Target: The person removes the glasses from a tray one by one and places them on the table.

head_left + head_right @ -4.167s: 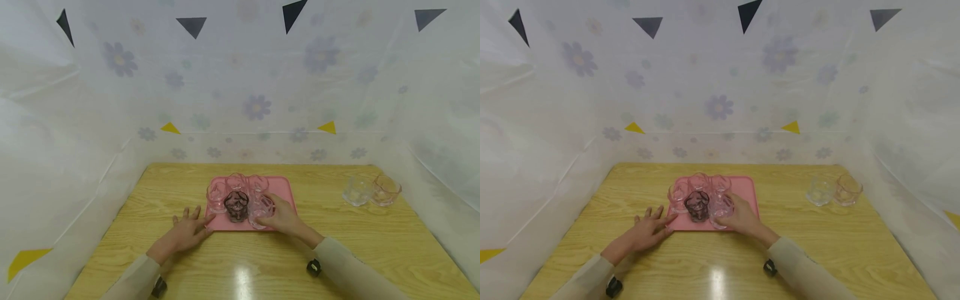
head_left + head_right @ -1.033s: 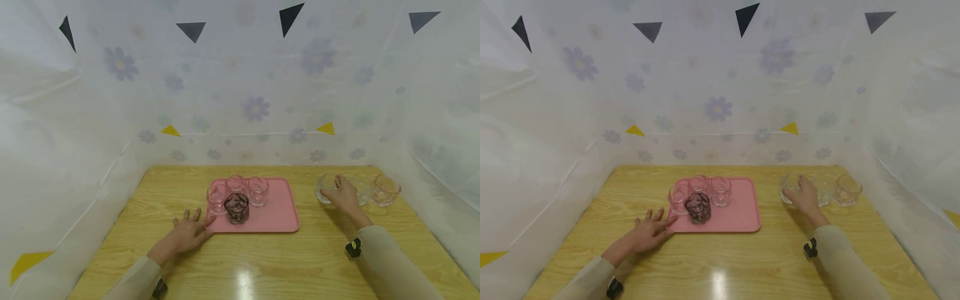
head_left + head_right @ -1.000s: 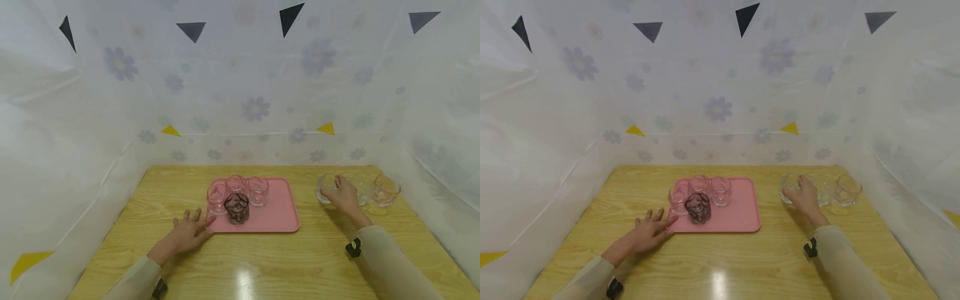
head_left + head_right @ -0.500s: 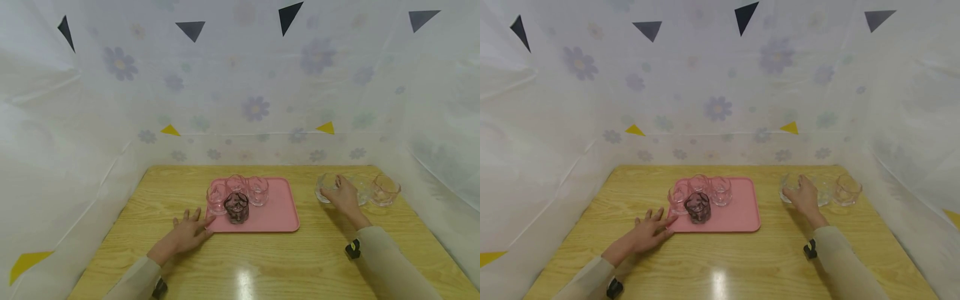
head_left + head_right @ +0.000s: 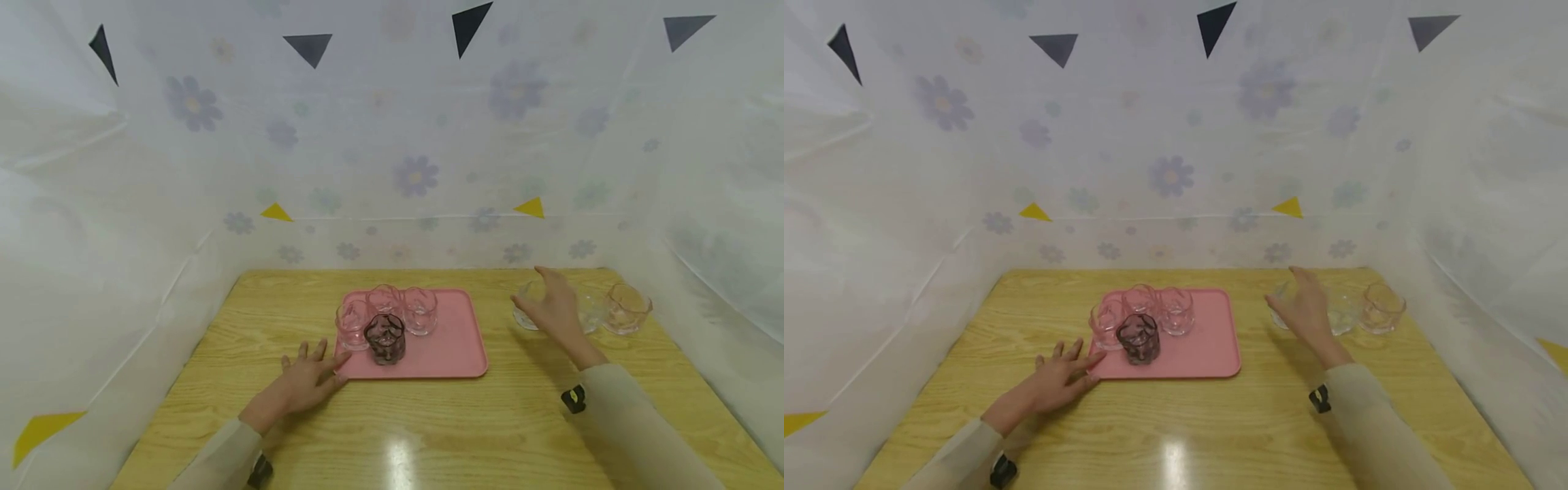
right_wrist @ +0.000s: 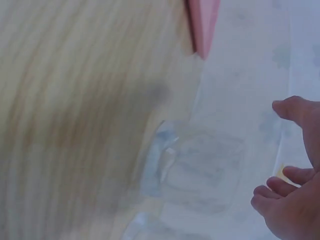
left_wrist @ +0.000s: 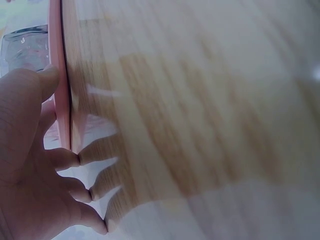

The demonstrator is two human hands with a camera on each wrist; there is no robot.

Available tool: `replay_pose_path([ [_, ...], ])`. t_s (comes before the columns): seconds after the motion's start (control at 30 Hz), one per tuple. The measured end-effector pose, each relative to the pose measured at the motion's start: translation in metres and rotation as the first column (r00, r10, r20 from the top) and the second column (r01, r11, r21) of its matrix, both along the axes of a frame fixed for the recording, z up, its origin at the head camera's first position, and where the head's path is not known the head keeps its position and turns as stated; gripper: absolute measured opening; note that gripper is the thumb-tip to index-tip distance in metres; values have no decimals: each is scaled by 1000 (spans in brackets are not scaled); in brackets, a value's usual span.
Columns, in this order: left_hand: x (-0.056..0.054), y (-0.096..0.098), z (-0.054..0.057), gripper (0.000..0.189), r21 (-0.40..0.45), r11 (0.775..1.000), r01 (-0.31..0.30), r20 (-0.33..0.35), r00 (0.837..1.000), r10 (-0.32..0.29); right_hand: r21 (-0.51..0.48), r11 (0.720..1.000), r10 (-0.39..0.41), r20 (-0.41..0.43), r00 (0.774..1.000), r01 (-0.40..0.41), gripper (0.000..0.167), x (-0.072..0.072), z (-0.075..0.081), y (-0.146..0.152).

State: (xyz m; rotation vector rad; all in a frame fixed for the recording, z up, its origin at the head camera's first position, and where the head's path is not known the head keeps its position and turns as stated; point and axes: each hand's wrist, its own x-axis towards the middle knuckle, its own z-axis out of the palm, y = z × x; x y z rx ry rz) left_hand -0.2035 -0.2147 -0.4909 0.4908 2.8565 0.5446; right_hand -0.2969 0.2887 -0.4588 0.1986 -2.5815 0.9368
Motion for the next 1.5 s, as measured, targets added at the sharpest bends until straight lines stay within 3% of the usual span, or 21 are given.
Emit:
replay_pose_path([
  [0.27,1,0,1,55,2,1000,1,-4,1000,-1,-23,988,153,66,986,-152,78,0,11,-40],
  [0.63,-3,0,-4,54,-7,1000,-15,-4,1000,15,-59,954,297,90,951,-292,81,-11,0,-95],
  [0.83,-2,0,-4,55,-5,1000,-9,2,1000,9,-95,944,329,188,925,-316,84,-10,-11,-116],
  [1.17,-4,-1,-6,54,2,1000,-10,-5,1000,10,-110,917,399,198,895,-384,83,-14,-22,-141],
  [1.3,-5,-1,-7,55,6,1000,-10,-8,1000,10,-94,917,398,186,898,-387,84,-17,-26,-150],
  [1.5,-3,-1,-5,55,3,1000,-8,-16,1000,8,-115,930,366,233,901,-348,89,-19,-29,-160],
])
